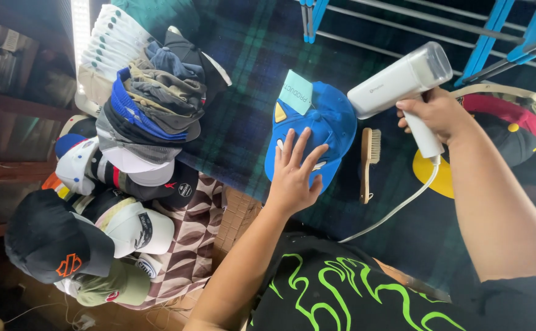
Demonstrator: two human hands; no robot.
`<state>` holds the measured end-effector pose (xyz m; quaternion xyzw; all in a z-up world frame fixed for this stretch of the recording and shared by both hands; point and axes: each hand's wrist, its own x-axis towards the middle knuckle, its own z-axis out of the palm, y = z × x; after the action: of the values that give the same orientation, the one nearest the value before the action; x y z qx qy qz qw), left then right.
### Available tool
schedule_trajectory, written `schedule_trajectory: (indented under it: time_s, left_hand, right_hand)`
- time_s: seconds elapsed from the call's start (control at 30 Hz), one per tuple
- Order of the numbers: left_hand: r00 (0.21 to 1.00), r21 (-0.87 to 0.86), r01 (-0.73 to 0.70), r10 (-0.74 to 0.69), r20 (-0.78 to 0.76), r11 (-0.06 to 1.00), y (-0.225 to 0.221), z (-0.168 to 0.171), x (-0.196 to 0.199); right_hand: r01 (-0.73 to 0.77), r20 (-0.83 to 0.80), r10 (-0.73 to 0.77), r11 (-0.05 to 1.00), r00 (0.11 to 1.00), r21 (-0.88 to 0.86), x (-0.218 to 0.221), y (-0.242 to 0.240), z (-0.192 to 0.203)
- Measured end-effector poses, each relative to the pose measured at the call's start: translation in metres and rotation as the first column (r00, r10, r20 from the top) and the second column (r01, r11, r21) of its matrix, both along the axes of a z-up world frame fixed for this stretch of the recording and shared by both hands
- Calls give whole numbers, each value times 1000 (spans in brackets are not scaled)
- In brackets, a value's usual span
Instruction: Brushing and steaming a blue cap to clean and reshape it
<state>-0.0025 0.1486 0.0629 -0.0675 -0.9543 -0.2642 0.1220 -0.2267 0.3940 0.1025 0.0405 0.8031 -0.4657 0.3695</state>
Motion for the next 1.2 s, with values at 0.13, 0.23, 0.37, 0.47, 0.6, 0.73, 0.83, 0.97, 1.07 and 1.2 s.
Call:
schedule_trajectory:
  time_s: [0.13, 0.23, 0.37, 0.47, 0.6, 0.73, 0.83, 0.97, 1.07, 1.2]
  left_hand:
    - [998, 16, 33, -34, 58, 999, -6, 4, 2]
    - [993, 27, 36, -39, 113, 999, -6, 6, 2]
    - [993, 50, 40, -45, 111, 998, -6, 5, 1]
    - [994, 61, 31, -38, 104, 998, -5, 3, 0]
    - [996, 78, 28, -35, 82, 997, -4, -1, 2]
    - [995, 80, 31, -38, 96, 996, -4, 2, 1]
    - [993, 93, 24, -35, 115, 995, -5, 4, 0]
    - [995, 103, 16, -27, 100, 995, -4, 3, 0]
    - [995, 109, -1, -10, 100, 994, -1, 1, -1]
    - [996, 114, -9, -2, 94, 993, -1, 3, -1]
  right_hand:
    - [-45, 36, 48, 996, 998, -81, -21, 9, -5]
    - [-69, 85, 83, 987, 993, -147, -35, 13, -9]
    - [-112, 50, 126, 968, 991, -225, -42, 17, -16]
    - [-83, 46, 97, 966, 994, -244, -38, 9, -6]
    - [-124, 35, 139, 955, 990, -268, -38, 1, 2]
    - [-218, -41, 214, 969, 976, -120, -39, -21, 40]
    - [-244, -35, 247, 967, 968, 76, -38, -32, 68]
    - [-331, 21, 330, 944, 944, 17, -47, -28, 63]
    - [-390, -36, 395, 916, 918, 98, -43, -45, 79]
    - [-449, -48, 466, 872, 884, 193, -54, -51, 78]
